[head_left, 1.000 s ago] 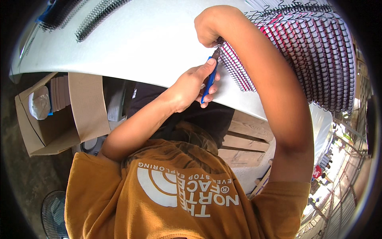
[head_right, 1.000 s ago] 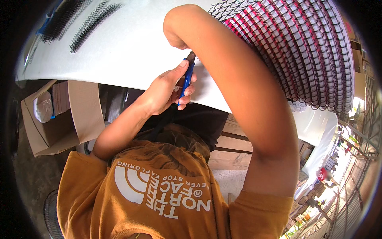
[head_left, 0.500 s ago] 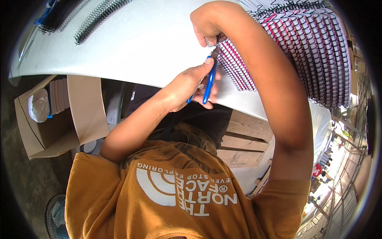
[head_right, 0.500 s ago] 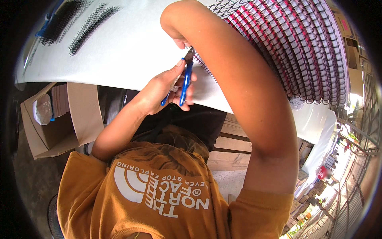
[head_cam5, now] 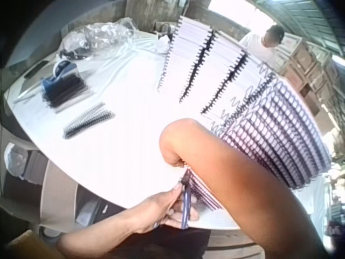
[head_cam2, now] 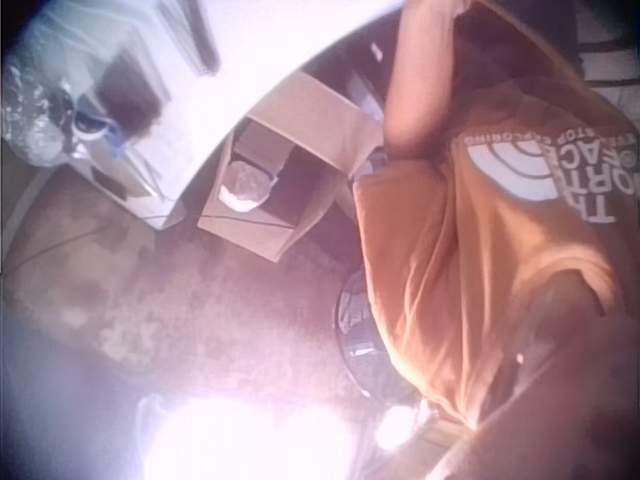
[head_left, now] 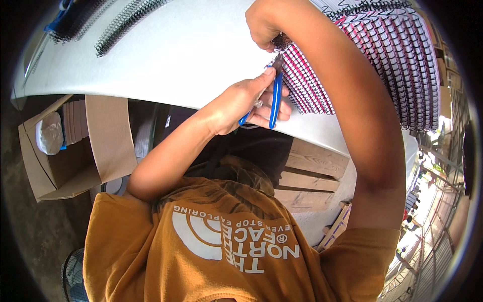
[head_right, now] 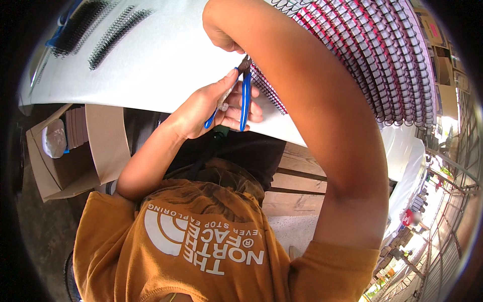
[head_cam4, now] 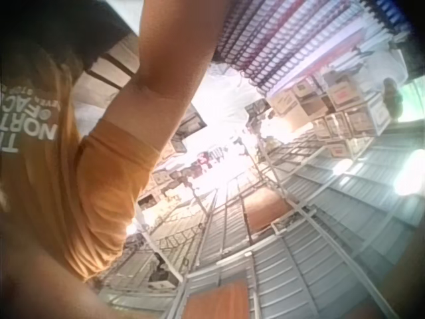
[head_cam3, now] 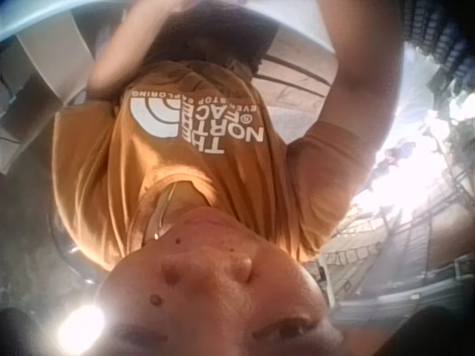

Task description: The person trims excess wire from the spiral coils of notebooks using a pair of pliers. They pick up a stack of pink notebooks, use the tool to cut the ends of the spiral bindings one at a time, and then set the stack down on a work surface.

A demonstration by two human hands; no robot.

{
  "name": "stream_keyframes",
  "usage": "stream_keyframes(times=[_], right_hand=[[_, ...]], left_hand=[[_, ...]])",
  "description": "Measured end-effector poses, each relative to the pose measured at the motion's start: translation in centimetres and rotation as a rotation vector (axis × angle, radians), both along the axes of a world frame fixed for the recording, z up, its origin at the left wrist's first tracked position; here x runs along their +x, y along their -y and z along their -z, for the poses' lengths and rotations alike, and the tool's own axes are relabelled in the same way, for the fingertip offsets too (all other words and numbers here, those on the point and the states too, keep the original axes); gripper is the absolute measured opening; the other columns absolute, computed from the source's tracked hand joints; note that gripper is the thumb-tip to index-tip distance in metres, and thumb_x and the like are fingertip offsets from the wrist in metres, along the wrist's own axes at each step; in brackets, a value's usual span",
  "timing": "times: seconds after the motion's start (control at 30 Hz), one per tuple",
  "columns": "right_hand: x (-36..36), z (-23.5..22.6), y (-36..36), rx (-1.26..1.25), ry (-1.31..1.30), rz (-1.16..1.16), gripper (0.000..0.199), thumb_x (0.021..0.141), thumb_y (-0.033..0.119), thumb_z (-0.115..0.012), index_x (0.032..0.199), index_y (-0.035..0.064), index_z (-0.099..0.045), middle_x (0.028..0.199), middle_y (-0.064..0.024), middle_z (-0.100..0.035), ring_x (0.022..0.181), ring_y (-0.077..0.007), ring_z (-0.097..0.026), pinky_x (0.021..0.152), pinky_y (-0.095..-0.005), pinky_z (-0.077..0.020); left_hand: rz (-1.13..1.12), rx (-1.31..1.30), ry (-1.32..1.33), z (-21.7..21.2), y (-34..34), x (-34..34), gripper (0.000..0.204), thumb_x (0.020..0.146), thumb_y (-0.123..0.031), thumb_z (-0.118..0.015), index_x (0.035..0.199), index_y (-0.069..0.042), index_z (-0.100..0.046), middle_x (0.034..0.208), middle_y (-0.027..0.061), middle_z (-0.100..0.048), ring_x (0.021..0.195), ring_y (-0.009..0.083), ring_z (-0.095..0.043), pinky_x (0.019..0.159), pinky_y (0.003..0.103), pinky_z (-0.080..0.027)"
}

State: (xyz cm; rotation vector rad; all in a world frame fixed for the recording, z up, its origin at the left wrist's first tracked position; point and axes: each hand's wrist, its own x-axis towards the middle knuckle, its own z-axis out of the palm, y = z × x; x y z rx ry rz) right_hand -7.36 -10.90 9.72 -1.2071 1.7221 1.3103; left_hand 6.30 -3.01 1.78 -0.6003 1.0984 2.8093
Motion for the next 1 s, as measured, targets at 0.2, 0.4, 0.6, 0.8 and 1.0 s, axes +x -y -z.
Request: stream_keyframes(times=[0.2,0.4,0.6,0.8,1.0], right_hand=[[-0.4,0.3,0.7,0.115,-0.046,0.066,0.023,0.079,0.018,-0.065,0.1,0.007,-0.068,0.108,-0.0121,-0.065,0.092,-0.0255,-0.061,0.08,-0.0402,-0.047],[0.3,-0.5,0.5,0.047,-0.035,-0.026,0.023,0.08,0.018,-0.065,0.098,0.005,-0.068,0.109,-0.0127,-0.064,0.092,-0.026,-0.061,0.081,-0.041,-0.0463],[0.4,-2.1,0.2,0.012,0.022,-0.085,0.023,0.081,0.018,-0.062,0.099,0.0044,-0.068,0.11,-0.013,-0.064,0.092,-0.0268,-0.061,0.081,-0.0407,-0.0461],[0.3,-1.6,0.7,0.101,-0.057,-0.006,0.023,0.081,0.018,-0.062,0.1,0.0043,-0.068,0.111,-0.0131,-0.063,0.094,-0.0268,-0.06,0.083,-0.0401,-0.0453],[0.5,-2.6,0.5,0.077,-0.057,-0.022,0.024,0.081,0.018,-0.062,0.1,0.004,-0.068,0.111,-0.013,-0.063,0.095,-0.0268,-0.06,0.084,-0.0399,-0.0449]], left_hand=[[-0.018,-0.001,-0.002,0.8,-0.1,0.3,0.053,0.096,-0.051,-0.028,0.098,-0.003,-0.051,0.071,0.0051,-0.052,0.059,0.0173,-0.054,0.052,0.03,-0.048],[0.001,-0.026,-0.031,-0.2,0.2,-0.3,0.054,0.096,-0.05,-0.028,0.109,-0.004,-0.052,0.085,0.0112,-0.062,0.079,0.0226,-0.064,0.066,0.032,-0.054],[0.019,0.007,-0.047,0.2,0.3,0.2,0.052,0.096,-0.05,-0.027,0.1,-0.004,-0.051,0.071,0.0052,-0.053,0.06,0.0172,-0.056,0.052,0.03,-0.047],[-0.023,-0.053,-0.023,-1.1,0.2,-0.5,0.057,0.096,-0.051,-0.027,0.11,-0.002,-0.052,0.087,0.0126,-0.063,0.076,0.0226,-0.064,0.065,0.033,-0.053],[0.042,-0.087,0.007,-1.2,0.5,0.5,0.057,0.096,-0.051,-0.026,0.11,-0.003,-0.053,0.092,0.0132,-0.063,0.085,0.0207,-0.063,0.075,0.031,-0.051]])
